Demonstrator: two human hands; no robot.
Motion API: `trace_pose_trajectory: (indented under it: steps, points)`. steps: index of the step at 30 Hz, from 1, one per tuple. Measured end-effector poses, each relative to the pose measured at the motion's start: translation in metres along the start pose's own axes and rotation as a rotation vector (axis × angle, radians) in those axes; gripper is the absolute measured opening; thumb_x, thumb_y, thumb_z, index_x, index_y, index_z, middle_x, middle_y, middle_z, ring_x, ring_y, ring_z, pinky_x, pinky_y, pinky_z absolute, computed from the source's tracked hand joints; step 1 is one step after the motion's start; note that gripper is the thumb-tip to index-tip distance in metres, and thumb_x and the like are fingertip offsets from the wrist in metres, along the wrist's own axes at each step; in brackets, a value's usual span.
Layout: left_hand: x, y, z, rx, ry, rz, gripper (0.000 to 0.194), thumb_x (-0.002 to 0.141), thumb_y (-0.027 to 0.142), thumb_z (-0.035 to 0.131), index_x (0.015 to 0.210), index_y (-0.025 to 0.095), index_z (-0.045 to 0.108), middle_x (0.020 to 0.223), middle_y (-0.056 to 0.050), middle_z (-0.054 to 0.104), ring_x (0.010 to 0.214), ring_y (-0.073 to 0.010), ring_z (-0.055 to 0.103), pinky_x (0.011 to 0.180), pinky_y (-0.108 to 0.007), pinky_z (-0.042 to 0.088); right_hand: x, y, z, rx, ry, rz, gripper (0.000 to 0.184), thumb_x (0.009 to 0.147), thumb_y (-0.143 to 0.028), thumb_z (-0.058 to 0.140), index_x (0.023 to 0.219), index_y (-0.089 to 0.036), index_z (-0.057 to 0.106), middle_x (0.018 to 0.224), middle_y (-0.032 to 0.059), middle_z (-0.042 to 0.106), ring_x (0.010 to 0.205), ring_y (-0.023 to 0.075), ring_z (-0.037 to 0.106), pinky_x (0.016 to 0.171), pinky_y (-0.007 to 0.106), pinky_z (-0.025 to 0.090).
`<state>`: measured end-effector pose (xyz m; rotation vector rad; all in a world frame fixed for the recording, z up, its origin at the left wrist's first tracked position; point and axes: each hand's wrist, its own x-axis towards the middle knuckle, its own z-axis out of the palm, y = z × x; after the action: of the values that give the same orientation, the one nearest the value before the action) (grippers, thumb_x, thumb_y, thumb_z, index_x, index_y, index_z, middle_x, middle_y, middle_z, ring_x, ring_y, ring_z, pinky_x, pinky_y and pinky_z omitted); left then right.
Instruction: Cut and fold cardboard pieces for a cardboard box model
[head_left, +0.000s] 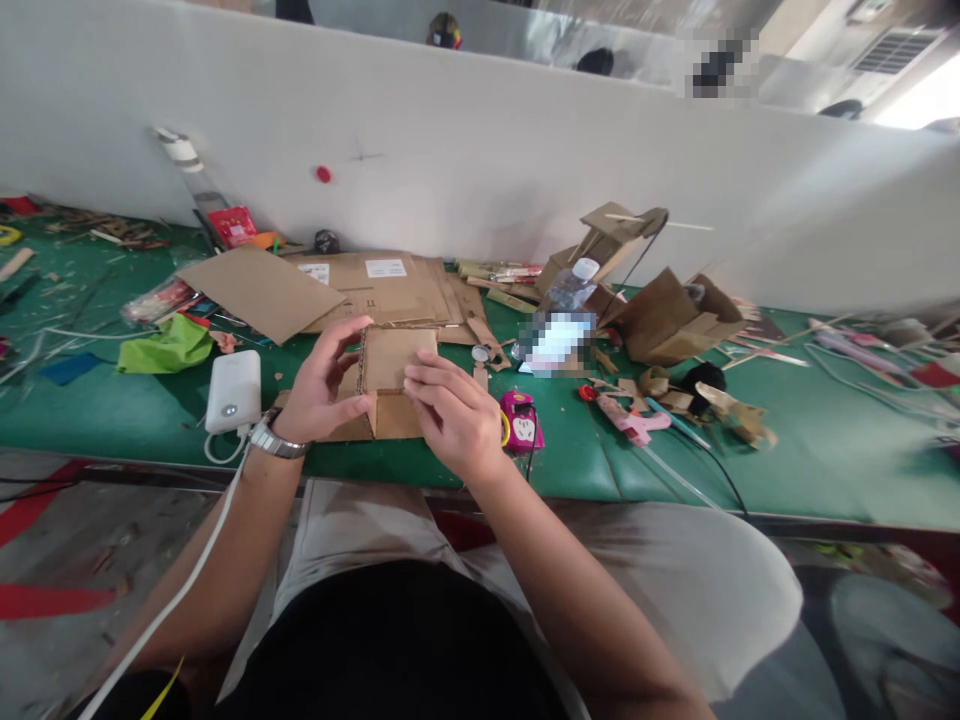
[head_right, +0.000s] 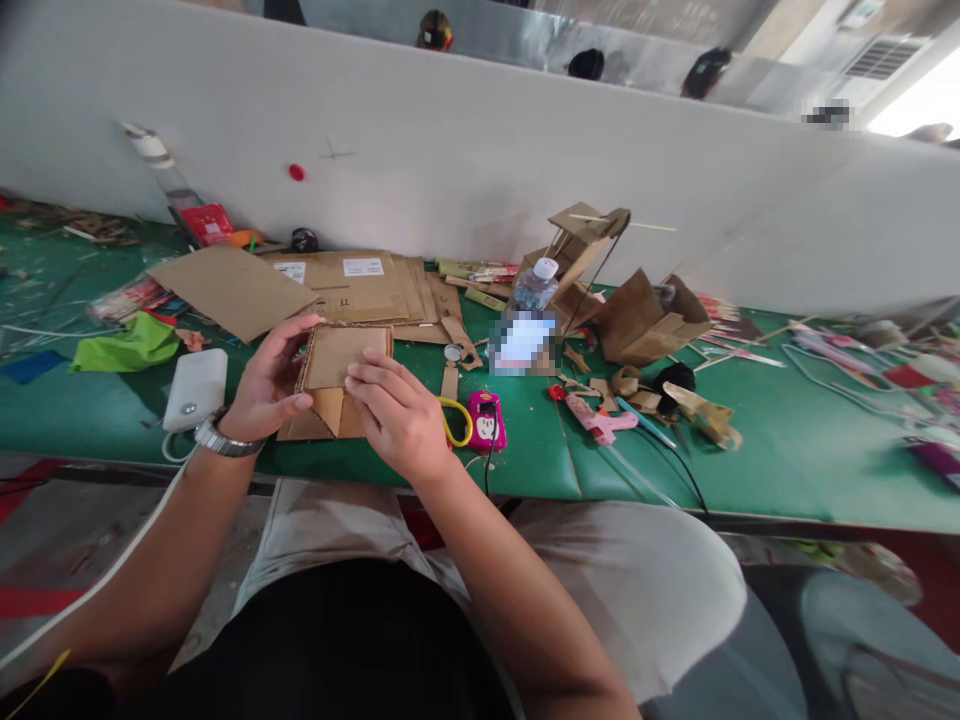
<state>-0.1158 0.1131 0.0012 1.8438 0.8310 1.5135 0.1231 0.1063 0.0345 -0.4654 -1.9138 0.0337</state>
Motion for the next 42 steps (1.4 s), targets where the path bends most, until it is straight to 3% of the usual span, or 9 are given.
trace_pose_trajectory:
  steps: [7,17,25,42]
  points:
    - [0.001,0.007,0.003,0.035,-0.034,-0.004,0.09,0.083,0.061,0.084,0.161,0.03,0.05,0.167,-0.016,0.047,0.153,-0.0397,0.047,0.121,-0.056,0.048,-0.001,0.0,0.0,0.007,-0.016,0.042,0.022,0.101,-0.007,0.065,0.111,-0.022,0.078,0.115,0.0072,0.083,0.127,0.0241,0.074,0.11,0.044,0.066]
    - [0.006,0.023,0.011,0.192,0.01,0.053,0.079,0.088,0.068,0.074,0.152,0.025,0.056,0.158,-0.019,0.054,0.148,-0.0394,0.051,0.117,-0.06,0.049,0.0,-0.001,0.001,-0.022,-0.029,0.06,0.02,0.105,-0.012,0.062,0.108,-0.023,0.079,0.114,0.0069,0.084,0.126,0.024,0.075,0.108,0.044,0.067]
    - [0.006,0.022,0.019,0.226,0.066,0.087,0.075,0.09,0.064,0.074,0.149,0.023,0.056,0.154,-0.019,0.056,0.144,-0.0387,0.053,0.116,-0.06,0.05,-0.001,0.001,0.003,0.012,-0.005,0.049,0.019,0.103,-0.01,0.065,0.109,-0.022,0.078,0.114,0.0074,0.083,0.127,0.024,0.075,0.109,0.044,0.066]
    - [0.004,0.016,0.02,0.23,0.057,0.103,0.081,0.087,0.064,0.078,0.153,0.026,0.052,0.159,-0.019,0.051,0.15,-0.0412,0.047,0.118,-0.064,0.047,-0.001,0.002,0.005,0.015,-0.034,0.073,0.022,0.101,-0.009,0.067,0.112,-0.024,0.078,0.114,0.0061,0.083,0.128,0.024,0.074,0.112,0.045,0.065]
